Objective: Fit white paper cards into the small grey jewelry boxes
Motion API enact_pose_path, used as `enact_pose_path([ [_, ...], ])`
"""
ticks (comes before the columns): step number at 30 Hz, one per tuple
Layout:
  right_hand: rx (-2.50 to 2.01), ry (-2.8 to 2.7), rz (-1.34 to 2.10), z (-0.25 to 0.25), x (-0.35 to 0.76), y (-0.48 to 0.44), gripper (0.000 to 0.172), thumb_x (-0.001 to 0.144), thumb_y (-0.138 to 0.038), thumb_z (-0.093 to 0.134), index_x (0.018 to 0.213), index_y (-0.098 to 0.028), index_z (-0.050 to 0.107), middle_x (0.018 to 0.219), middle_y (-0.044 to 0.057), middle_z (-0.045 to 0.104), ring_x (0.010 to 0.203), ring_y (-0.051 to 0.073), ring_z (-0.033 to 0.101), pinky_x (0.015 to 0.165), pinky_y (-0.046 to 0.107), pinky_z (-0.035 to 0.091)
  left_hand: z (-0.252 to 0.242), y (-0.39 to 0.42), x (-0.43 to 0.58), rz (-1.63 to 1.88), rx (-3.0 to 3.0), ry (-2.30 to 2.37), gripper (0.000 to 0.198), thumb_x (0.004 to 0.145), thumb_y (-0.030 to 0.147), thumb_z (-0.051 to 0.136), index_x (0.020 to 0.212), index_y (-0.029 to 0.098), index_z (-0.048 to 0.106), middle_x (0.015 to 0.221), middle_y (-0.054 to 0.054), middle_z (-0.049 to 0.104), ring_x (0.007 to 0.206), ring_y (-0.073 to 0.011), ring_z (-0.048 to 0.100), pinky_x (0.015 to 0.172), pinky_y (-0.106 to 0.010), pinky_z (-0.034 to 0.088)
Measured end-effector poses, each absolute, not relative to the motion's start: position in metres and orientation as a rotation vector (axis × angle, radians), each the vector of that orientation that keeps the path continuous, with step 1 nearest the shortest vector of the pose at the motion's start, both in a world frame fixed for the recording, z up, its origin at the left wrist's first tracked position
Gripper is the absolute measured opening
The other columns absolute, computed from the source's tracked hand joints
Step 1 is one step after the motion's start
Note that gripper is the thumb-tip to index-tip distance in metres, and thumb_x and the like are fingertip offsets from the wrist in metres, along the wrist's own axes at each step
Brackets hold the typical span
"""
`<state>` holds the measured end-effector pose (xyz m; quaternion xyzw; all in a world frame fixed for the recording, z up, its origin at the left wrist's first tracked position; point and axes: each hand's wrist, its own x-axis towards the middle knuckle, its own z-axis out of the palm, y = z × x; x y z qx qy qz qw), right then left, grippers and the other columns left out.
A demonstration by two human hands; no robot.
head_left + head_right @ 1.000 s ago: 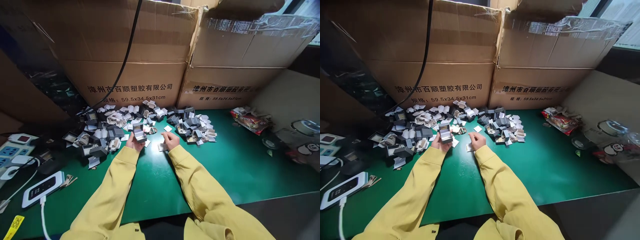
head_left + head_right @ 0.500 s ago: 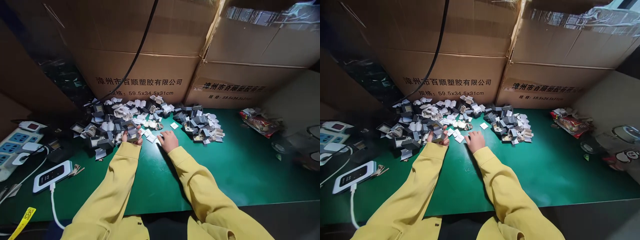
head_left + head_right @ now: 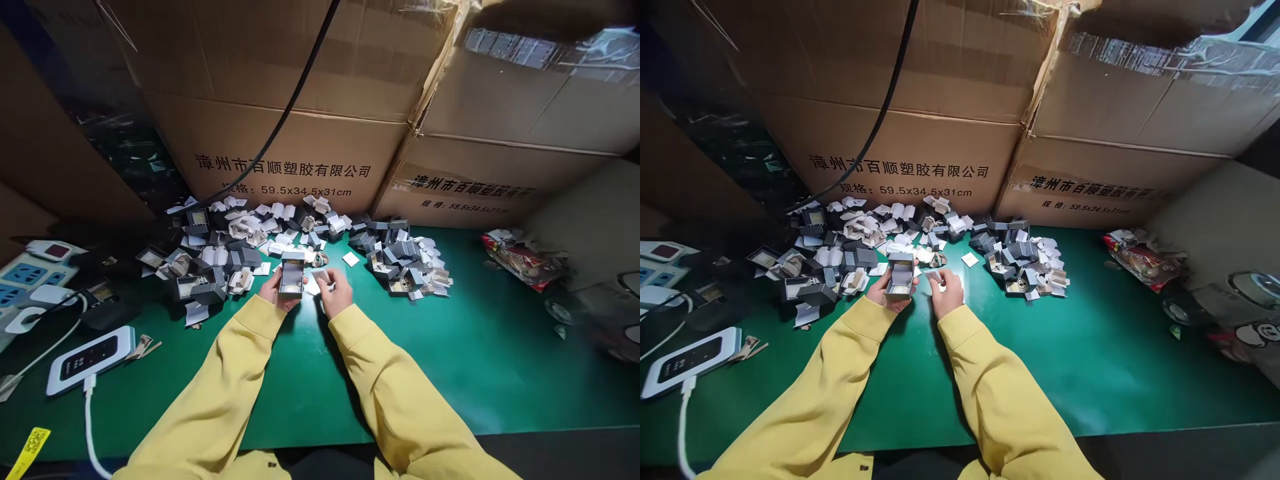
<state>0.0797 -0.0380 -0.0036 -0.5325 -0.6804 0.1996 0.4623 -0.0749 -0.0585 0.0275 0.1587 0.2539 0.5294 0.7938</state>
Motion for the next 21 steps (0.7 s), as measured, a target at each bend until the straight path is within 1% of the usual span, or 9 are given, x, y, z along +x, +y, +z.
enact_pose_path([
  [3,-1.299,-1.521,0.456,0.009,0.092,-0.04,0.02,0.082,-0.027,0.044,0.091,-0.018,0.059,0.085,0.004,0.061,0.072,0.015,0.053,0.064,0.027,0.043,0.021,-0.056,-0.073,1.074,0.283,0.669,0.041,0.091,0.035,0.027,0.116,0.011,0.05,0.078,-0.012,0.065,0.052,-0.0135,0.058,0.039,-0.021,0.043],
  [6,-1.226,-1.488,0.39,0.019,0.1,-0.042,0.023,0.085,-0.026,0.039,0.091,-0.018,0.06,0.086,0.006,0.061,0.08,0.016,0.055,0.069,0.029,0.046,0.016,-0.056,-0.071,0.986,0.254,0.756,0.037,0.091,0.031,0.032,0.115,0.01,0.051,0.076,-0.011,0.066,0.051,-0.014,0.06,0.047,-0.025,0.051],
  [7,-1.182,-1.496,0.388,0.022,0.101,-0.043,0.023,0.086,-0.026,0.04,0.09,-0.019,0.06,0.086,0.006,0.06,0.081,0.017,0.055,0.069,0.03,0.047,0.016,-0.057,-0.07,0.965,0.27,0.776,0.037,0.091,0.031,0.033,0.115,0.009,0.05,0.075,-0.011,0.066,0.051,-0.0146,0.06,0.048,-0.027,0.052],
  [9,-1.074,-1.517,0.438,0.025,0.101,-0.044,0.022,0.087,-0.027,0.04,0.088,-0.019,0.061,0.089,0.007,0.057,0.082,0.016,0.055,0.065,0.029,0.049,0.015,-0.059,-0.068,0.926,0.324,0.807,0.036,0.09,0.031,0.034,0.116,0.01,0.049,0.075,-0.011,0.066,0.053,-0.0161,0.061,0.049,-0.029,0.053],
  [11,-0.982,-1.529,0.523,0.027,0.1,-0.045,0.023,0.087,-0.027,0.041,0.088,-0.02,0.062,0.091,0.008,0.054,0.08,0.015,0.056,0.059,0.027,0.051,0.015,-0.061,-0.066,0.892,0.381,0.826,0.036,0.09,0.031,0.035,0.117,0.011,0.047,0.079,-0.012,0.066,0.058,-0.0179,0.063,0.052,-0.031,0.053],
  [13,-0.928,-1.562,0.582,0.027,0.099,-0.045,0.023,0.087,-0.026,0.041,0.09,-0.02,0.063,0.09,0.007,0.053,0.074,0.013,0.056,0.056,0.026,0.052,0.015,-0.063,-0.065,0.856,0.421,0.831,0.037,0.09,0.033,0.036,0.117,0.011,0.047,0.083,-0.014,0.066,0.063,-0.0202,0.065,0.054,-0.033,0.054],
  [16,-0.939,-1.661,0.537,0.024,0.099,-0.044,0.024,0.085,-0.02,0.041,0.091,-0.021,0.064,0.086,0.006,0.055,0.072,0.012,0.057,0.059,0.025,0.052,0.013,-0.064,-0.065,0.837,0.464,0.821,0.039,0.088,0.037,0.041,0.117,0.012,0.048,0.09,-0.015,0.065,0.072,-0.0234,0.066,0.059,-0.036,0.054],
  [21,-0.968,-1.87,0.332,0.013,0.099,-0.04,0.024,0.086,-0.018,0.042,0.089,-0.019,0.066,0.084,0.006,0.062,0.079,0.014,0.059,0.069,0.025,0.049,0.009,-0.068,-0.063,0.86,0.511,0.859,0.043,0.083,0.041,0.05,0.117,0.016,0.048,0.1,-0.015,0.063,0.083,-0.026,0.065,0.069,-0.04,0.054],
])
